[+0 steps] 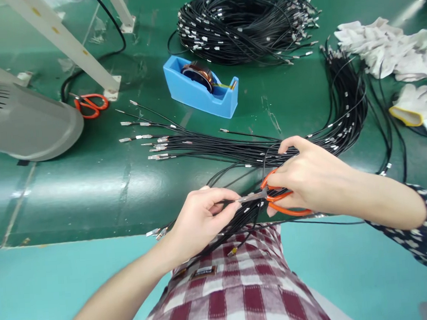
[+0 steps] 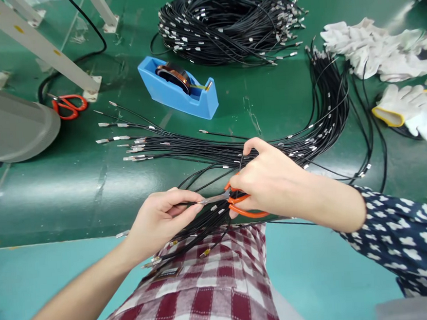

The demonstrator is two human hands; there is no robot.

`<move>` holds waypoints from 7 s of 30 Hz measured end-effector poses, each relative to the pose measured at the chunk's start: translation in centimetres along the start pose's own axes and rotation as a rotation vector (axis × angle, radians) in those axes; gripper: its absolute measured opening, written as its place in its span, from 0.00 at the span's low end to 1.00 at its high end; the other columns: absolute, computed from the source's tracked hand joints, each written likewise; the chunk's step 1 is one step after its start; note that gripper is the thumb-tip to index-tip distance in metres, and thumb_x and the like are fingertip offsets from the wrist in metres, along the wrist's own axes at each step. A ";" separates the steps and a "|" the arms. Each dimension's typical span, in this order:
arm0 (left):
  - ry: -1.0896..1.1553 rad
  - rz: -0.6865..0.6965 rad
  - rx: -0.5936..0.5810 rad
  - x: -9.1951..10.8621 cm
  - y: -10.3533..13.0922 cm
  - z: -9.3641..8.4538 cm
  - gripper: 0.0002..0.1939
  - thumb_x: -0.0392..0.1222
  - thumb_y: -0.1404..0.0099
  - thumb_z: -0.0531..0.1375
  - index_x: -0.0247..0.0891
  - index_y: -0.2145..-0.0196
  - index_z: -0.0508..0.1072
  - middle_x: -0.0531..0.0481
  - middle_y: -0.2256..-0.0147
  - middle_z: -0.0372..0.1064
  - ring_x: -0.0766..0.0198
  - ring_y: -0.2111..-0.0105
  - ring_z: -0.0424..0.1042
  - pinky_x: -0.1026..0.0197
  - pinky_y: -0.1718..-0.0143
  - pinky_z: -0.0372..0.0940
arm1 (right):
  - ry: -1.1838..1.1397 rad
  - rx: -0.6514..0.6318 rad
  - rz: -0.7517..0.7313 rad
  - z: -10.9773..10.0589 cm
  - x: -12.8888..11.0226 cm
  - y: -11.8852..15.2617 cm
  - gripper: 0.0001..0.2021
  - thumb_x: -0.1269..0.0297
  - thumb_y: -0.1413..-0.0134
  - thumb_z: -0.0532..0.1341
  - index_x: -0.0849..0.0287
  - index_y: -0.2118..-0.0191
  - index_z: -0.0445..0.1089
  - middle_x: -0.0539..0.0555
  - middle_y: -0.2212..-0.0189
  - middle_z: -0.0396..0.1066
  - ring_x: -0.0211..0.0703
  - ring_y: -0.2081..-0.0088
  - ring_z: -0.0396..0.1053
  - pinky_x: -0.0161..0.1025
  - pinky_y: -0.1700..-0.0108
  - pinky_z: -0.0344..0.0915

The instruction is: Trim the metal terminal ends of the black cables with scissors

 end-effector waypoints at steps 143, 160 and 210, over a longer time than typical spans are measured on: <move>-0.130 0.407 0.295 2.2 1.0 -1.8 0.09 0.28 0.31 0.58 0.36 0.56 0.74 0.52 0.71 0.67 0.69 0.72 0.66 0.67 0.70 0.65 | -1.668 0.304 0.483 5.5 2.2 -2.6 0.11 0.63 0.59 0.74 0.60 0.73 0.72 0.48 0.77 0.75 0.35 0.73 0.71 0.33 0.68 0.66; -0.242 0.532 0.327 3.0 0.9 -2.2 0.10 0.29 0.32 0.59 0.39 0.57 0.75 0.53 0.71 0.69 0.71 0.73 0.67 0.68 0.70 0.64 | -1.903 0.063 0.551 9.0 1.4 -3.2 0.14 0.58 0.58 0.74 0.62 0.71 0.72 0.48 0.73 0.72 0.29 0.75 0.65 0.30 0.71 0.61; 0.089 -0.054 0.202 -1.0 0.2 -1.9 0.06 0.32 0.33 0.58 0.38 0.65 0.74 0.54 0.70 0.70 0.73 0.76 0.63 0.68 0.75 0.58 | -0.214 0.079 0.143 2.0 1.2 -1.4 0.20 0.49 0.39 0.58 0.56 0.78 0.66 0.46 0.85 0.67 0.37 0.79 0.57 0.46 0.50 0.56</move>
Point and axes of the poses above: each hand's wrist, its own y-axis away from the middle knuckle, its own z-axis out of the palm, x = y × z, the point moved 10 cm from there along -y, towards the middle knuckle
